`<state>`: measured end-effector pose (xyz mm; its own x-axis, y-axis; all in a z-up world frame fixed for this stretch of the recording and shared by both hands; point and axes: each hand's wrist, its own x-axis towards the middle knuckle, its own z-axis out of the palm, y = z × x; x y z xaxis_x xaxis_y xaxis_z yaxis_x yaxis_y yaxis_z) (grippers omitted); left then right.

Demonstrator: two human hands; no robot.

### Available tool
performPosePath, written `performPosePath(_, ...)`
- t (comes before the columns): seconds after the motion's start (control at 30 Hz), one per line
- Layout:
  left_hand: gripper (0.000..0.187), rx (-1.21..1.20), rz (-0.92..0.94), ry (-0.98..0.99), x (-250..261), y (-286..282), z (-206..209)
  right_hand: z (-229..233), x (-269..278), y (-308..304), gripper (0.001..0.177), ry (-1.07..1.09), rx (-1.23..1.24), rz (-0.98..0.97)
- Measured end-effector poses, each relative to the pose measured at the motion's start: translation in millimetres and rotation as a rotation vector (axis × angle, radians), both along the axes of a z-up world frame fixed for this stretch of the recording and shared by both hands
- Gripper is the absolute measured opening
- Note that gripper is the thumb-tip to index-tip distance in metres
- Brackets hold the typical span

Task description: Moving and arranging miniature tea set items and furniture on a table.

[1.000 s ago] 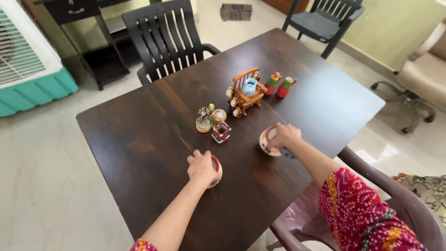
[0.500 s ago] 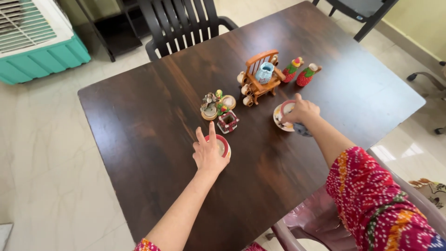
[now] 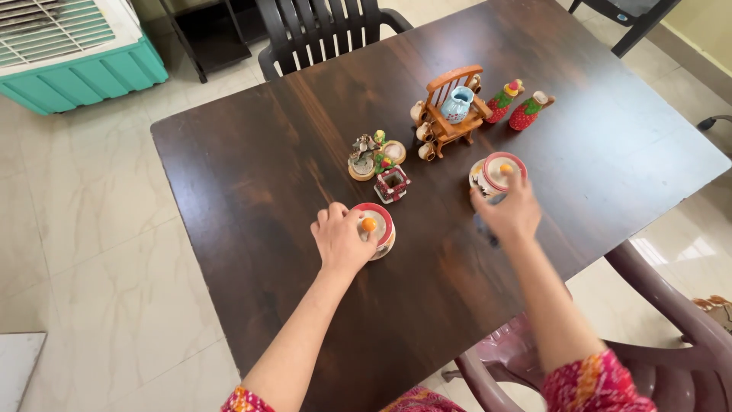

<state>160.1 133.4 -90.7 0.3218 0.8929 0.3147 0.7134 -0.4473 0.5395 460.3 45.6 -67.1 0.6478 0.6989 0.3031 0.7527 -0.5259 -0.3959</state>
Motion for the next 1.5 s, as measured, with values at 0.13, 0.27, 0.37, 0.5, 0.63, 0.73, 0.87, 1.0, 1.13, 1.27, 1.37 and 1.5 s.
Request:
performPosePath(0.13, 0.028, -0.068, -0.042, 0.108, 0, 8, -2, -40, -53, -18, 0.047, 0.024, 0.195, 0.100)
performPosePath(0.27, 0.025, -0.065, -0.091, 0.142, 1, 15, -1, -67, -93, -26, 0.033, 0.052, 0.168, 0.141)
performPosePath(0.37, 0.022, -0.100, -0.097, 0.157, 3, 15, 0, -77, -107, -33, 0.034, 0.051, 0.015, 0.164)
performPosePath(0.5, 0.022, -0.105, -0.094, 0.163, 4, 16, -4, -34, -135, -34, 0.055, 0.089, -0.427, 0.139)
performPosePath(0.63, 0.021, -0.106, -0.086, 0.146, 5, 19, -10, -56, -126, -36, 0.069, 0.194, -0.639, 0.099)
performPosePath(0.73, 0.017, -0.118, -0.078, 0.151, 1, 23, -9, -74, -115, -37, 0.067, 0.203, -0.636, 0.123)
performPosePath(0.87, 0.026, -0.198, 0.056, -0.165, -27, 36, -3, -96, -85, -36, 0.058, 0.297, -0.459, 0.107)
performPosePath(1.0, 0.031, -0.445, 0.184, -0.581, -62, 55, -30, -79, -73, -15, 0.051, 0.381, -0.147, 0.249)
performPosePath(1.13, 0.031, -0.622, 0.225, -0.749, -81, 55, -41, -5, -120, 18, 0.049, 0.440, 0.038, 0.430)
performPosePath(1.27, 0.027, -0.772, 0.330, -0.799, -90, 61, -94, -7, -150, 56, 0.047, 0.430, -0.070, 0.639)
performPosePath(1.37, 0.031, -0.973, 0.441, -0.743, -97, 55, -90, -25, -156, 78, 0.051, 0.264, -0.167, 0.739)
performPosePath(1.5, 0.039, -1.156, 0.522, -0.637, -103, 46, -85, -25, -168, 88, 0.047, 0.111, -0.357, 0.736)
